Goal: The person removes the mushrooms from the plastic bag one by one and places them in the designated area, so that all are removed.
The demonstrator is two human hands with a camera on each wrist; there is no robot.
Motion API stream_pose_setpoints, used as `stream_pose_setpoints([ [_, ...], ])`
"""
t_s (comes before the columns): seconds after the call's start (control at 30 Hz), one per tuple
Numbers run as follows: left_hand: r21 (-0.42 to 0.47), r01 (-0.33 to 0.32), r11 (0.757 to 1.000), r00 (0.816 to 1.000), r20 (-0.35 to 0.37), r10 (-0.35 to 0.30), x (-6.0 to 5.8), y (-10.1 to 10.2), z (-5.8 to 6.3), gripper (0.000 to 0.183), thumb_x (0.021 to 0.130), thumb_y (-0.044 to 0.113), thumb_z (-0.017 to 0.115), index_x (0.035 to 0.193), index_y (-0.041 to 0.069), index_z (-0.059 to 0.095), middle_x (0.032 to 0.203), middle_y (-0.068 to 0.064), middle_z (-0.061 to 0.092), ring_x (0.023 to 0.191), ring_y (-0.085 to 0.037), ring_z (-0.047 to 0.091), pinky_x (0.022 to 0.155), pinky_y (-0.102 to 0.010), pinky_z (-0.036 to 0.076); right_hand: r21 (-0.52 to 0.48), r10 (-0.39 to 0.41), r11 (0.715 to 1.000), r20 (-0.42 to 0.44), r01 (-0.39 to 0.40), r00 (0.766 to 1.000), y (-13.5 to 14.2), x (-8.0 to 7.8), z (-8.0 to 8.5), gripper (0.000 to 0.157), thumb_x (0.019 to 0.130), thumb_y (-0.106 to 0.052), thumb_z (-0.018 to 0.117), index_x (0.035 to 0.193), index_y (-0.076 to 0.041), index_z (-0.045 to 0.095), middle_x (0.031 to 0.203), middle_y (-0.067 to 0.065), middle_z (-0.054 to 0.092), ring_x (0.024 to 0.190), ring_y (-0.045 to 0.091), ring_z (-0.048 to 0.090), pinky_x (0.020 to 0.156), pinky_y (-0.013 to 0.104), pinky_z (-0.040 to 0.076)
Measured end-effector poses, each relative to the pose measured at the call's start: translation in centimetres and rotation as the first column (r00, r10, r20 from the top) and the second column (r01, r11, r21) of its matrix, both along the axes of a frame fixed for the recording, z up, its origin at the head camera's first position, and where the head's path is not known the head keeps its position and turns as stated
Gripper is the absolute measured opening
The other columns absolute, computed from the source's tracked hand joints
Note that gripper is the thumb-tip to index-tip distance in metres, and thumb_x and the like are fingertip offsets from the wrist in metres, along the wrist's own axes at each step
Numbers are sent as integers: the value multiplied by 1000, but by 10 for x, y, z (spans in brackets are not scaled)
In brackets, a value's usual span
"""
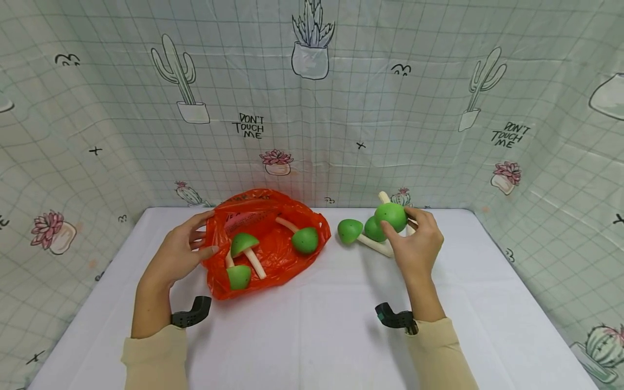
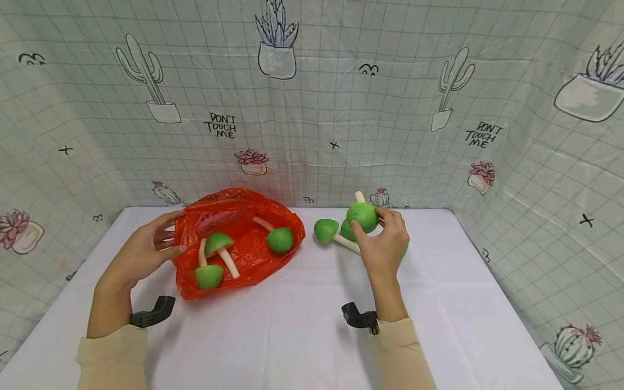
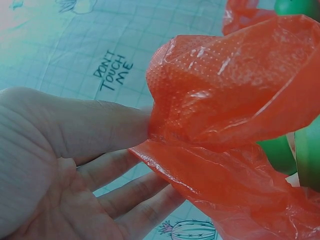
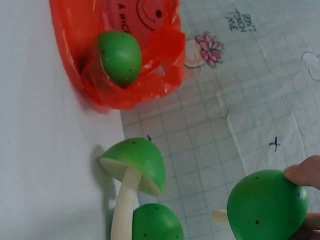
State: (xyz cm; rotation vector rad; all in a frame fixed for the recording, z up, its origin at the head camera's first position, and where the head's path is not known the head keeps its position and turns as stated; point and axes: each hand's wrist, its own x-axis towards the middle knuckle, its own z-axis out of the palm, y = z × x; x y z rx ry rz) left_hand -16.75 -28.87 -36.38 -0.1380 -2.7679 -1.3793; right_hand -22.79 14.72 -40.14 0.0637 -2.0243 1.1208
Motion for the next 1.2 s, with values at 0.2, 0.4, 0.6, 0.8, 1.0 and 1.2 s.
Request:
stream_pose_setpoints([
  [0.2, 2, 7, 1000, 1000, -5, -7, 0, 0, 0, 75, 97, 0, 70, 163, 3, 34, 159, -28, 42, 135, -53, 51, 108, -62, 47, 2, -48, 999, 55, 48, 997, 9, -1, -4, 52, 77, -6, 92, 119, 13, 70, 115, 28, 67, 109, 43, 68, 95, 52, 60],
  [0.4, -1, 12, 1000, 1000, -9, -12, -1, 0, 1, 75, 97, 1, 70, 163, 2, 34, 160, -29, 41, 135, -53, 51, 107, -61, 48, 15, -99, 995, 133, 98, 986, 13, 0, -7, 51, 77, -8, 91, 119, 12, 71, 116, 28, 67, 106, 45, 70, 102, 54, 50],
  [0.6, -1, 16, 1000, 1000, -9, -16, -1, 0, 1, 75, 97, 2, 70, 163, 3, 34, 160, -28, 42, 135, -53, 51, 105, -60, 50, 30, -130, 992, 197, 126, 972, 16, 2, -9, 53, 77, -10, 90, 121, 12, 70, 118, 28, 67, 106, 47, 69, 107, 58, 41],
  [0.8, 2, 13, 1000, 1000, -2, -13, 1, 0, 0, 75, 97, 1, 70, 163, 3, 33, 160, -28, 41, 135, -53, 51, 105, -60, 50, 57, -149, 989, 244, 139, 958, 19, 3, -13, 55, 78, -12, 90, 121, 13, 68, 119, 29, 66, 110, 47, 65, 107, 60, 40],
  [1.0, 9, 8, 1000, 1000, -3, -8, 1, 1, 0, 75, 97, 0, 70, 163, 3, 34, 160, -27, 42, 135, -52, 51, 105, -59, 51, 88, -152, 988, 330, 130, 932, 19, 5, -16, 57, 81, -14, 89, 124, 14, 66, 120, 31, 64, 114, 47, 60, 106, 60, 41],
  [1.2, 7, 7, 1000, 1000, -9, -7, 0, -1, -1, 75, 98, 0, 69, 163, 3, 34, 160, -28, 41, 136, -53, 50, 108, -62, 48, 124, -161, 985, 382, 122, 910, 18, 7, -19, 60, 82, -18, 88, 127, 15, 65, 121, 32, 63, 116, 48, 58, 105, 61, 43],
])
